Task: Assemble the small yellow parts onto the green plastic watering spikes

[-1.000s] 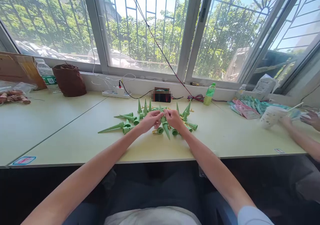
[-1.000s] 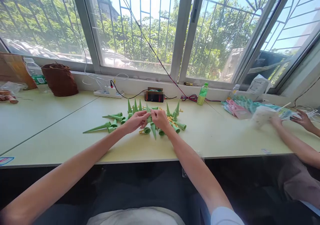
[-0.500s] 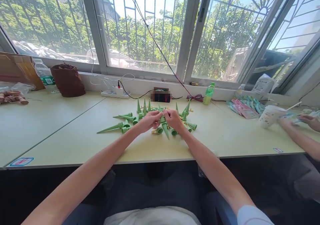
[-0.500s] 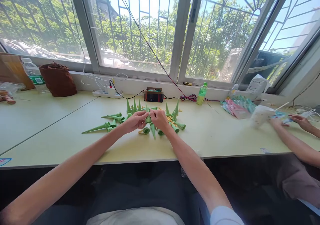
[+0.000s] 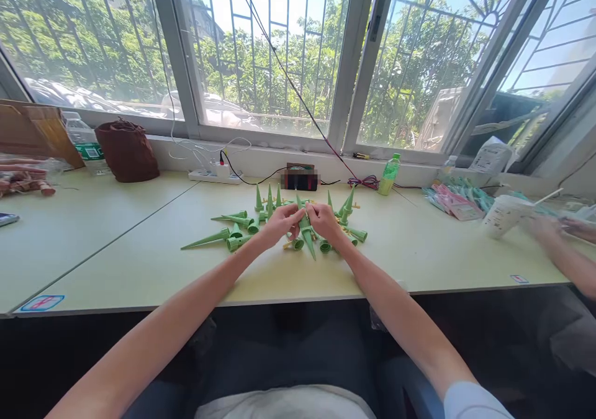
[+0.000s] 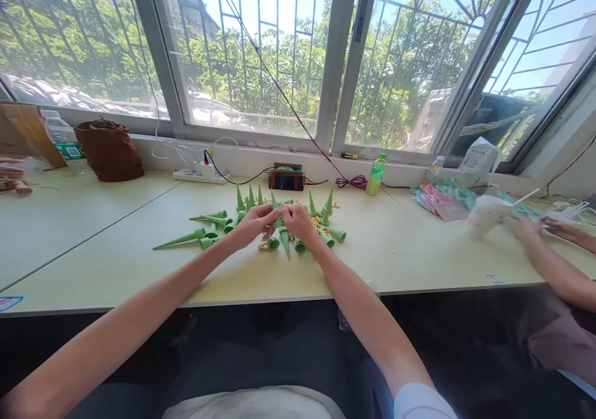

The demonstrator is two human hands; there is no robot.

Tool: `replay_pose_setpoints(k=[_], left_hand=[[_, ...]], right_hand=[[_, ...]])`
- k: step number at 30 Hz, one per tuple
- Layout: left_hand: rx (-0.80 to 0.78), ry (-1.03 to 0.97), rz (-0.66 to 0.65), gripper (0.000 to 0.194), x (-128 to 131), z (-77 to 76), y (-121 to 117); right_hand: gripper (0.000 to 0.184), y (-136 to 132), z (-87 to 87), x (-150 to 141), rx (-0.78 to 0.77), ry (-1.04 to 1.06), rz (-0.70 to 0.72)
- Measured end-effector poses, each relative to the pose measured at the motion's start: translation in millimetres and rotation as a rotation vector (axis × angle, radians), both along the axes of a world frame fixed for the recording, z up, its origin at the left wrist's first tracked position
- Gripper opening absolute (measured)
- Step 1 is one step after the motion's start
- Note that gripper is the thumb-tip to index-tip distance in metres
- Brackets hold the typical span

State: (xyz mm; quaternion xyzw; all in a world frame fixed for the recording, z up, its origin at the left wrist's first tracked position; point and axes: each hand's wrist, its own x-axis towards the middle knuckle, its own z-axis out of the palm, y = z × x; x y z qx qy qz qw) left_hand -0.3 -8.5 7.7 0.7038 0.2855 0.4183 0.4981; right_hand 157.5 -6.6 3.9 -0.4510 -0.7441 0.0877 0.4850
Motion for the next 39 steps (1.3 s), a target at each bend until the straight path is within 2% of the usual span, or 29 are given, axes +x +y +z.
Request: replay_pose_setpoints(k=[1,3,5,8,10,12,16,18,20,23,26,28,31,33,35,38,39], left_hand=[[-0.060,-0.014,-0.042,0.038,-1.0,0.9,0.0],[-0.070,-0.007,-0.059,0.038,-2.1,0.9,0.1],[0.034,0.044,0.020,0.037,-1.4,-1.2,0.0],[0.272,0.090,0.166,0.036,2.0,-5.1,-0.5],[0.348,0.084,0.191,0.035,3.7,-5.8,-1.3],[0.287,0.080,0.162,0.036,4.0,-4.2,-2.3],[0.002,-0.024,0.020,0.040,1.2,2.2,-3.4],[-0.089,-0.060,-0.044,0.041,-0.4,3.5,-3.2],[-0.050,-0.024,-0.012,0.039,-0.9,2.2,-2.7],[0.190,0.058,0.145,0.035,0.5,-2.4,-2.5],[0.361,0.070,0.208,0.034,2.9,-4.3,-3.4],[0.305,0.055,0.187,0.035,3.6,-2.5,-4.5],[0.060,-0.002,0.075,0.040,2.3,2.9,-6.0],[-0.042,-0.029,-0.007,0.041,0.9,5.0,-6.3],[-0.003,-0.019,0.023,0.040,0.3,4.0,-5.8],[0.198,0.029,0.161,0.036,1.9,-1.5,-3.8],[0.256,0.031,0.172,0.035,2.7,-3.3,-3.0]], right_hand=[[0.044,-0.1,-0.6,-0.2,0.034,0.002,-0.003],[0.044,0.3,-1.3,-0.6,0.051,-0.009,-0.005],[0.044,1.3,-0.9,-0.8,0.003,-0.030,-0.004],[0.041,2.5,1.0,-0.5,-0.114,-0.074,0.018],[0.040,2.4,2.0,-0.2,-0.146,-0.082,0.027],[0.041,1.3,2.2,-0.2,-0.115,-0.053,0.018],[0.045,-1.6,0.8,-1.0,0.017,0.010,-0.007],[0.045,-2.1,0.3,-1.6,0.047,-0.001,-0.013],[0.045,-1.5,0.5,-2.2,0.033,-0.023,-0.016],[0.043,0.4,1.6,-2.2,-0.069,-0.055,-0.005],[0.040,1.6,2.3,-1.1,-0.164,-0.061,0.026],[0.040,1.0,2.1,-0.4,-0.146,-0.026,0.030],[0.044,-1.7,1.5,0.0,-0.032,0.025,0.028],[0.045,-3.1,1.4,-0.5,0.020,0.020,0.027],[0.045,-3.0,1.4,-1.2,0.020,0.001,0.019],[0.042,-0.2,1.4,-1.8,-0.045,-0.038,0.007],[0.042,0.9,1.2,-1.7,-0.068,-0.049,0.004]])
